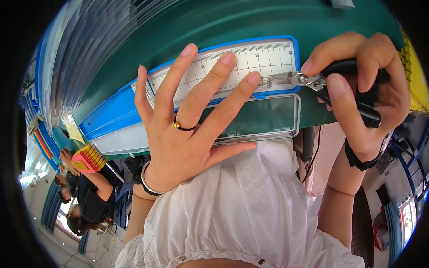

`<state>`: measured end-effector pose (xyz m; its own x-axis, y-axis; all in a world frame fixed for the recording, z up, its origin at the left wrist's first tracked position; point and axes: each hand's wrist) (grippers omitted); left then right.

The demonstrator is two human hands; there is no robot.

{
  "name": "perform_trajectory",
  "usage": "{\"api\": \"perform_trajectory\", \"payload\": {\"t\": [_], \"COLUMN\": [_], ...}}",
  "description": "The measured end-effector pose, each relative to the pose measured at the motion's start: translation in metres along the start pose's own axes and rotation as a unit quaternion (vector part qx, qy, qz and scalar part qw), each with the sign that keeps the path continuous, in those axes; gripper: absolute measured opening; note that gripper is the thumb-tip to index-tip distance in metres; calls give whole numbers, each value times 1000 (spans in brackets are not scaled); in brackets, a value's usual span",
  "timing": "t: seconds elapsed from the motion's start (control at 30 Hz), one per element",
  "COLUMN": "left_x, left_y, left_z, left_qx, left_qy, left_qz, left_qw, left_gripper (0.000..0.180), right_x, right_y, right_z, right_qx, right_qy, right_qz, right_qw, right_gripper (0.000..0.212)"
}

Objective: Manually assemble electronic components into a housing using wire cutters.

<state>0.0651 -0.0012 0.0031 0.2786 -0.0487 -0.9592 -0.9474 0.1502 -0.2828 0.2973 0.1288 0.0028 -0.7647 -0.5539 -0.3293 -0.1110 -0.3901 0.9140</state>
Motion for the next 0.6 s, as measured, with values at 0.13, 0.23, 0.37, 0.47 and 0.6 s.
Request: {"api": "perform_trajectory", "payload": {"t": [0.13,0.23,0.37,0.47,0.6], "left_x": [1,-1,-2,-3,1], "left_y": [1,-1,-1,-1,0], "left_z": [0,0,1,2,-1], "left_qx": [2,-4,10,13,13], "left_qy": [3,4,9,6,-9], "left_qz": [0,0,12,10,-6], "left_qw": [1000,1000,1000,1000,1000], "left_gripper": [69,67,64,67,70], "right_x": [0,0,5,3,3], "right_y": [-1,1,2,1,1], "right_z": [-1,0,-1,2,1], "right_qx": [0,-5,-5,-6,-2], "right_qy": [1,13,-4,-11,-9], "right_qz": [0,-13,-14,7,5], "right_qw": [1000,1000,1000,1000,1000], "right_gripper": [26,25,25,25,26]}}
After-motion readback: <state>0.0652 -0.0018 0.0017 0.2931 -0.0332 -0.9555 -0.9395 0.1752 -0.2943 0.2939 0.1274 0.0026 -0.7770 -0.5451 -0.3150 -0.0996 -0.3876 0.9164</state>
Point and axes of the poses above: each hand's wrist, its own z-axis towards the middle knuckle, its own x-axis out of the palm, y = z × x, and after that the axes turned 5 degrees about -x, right-handed
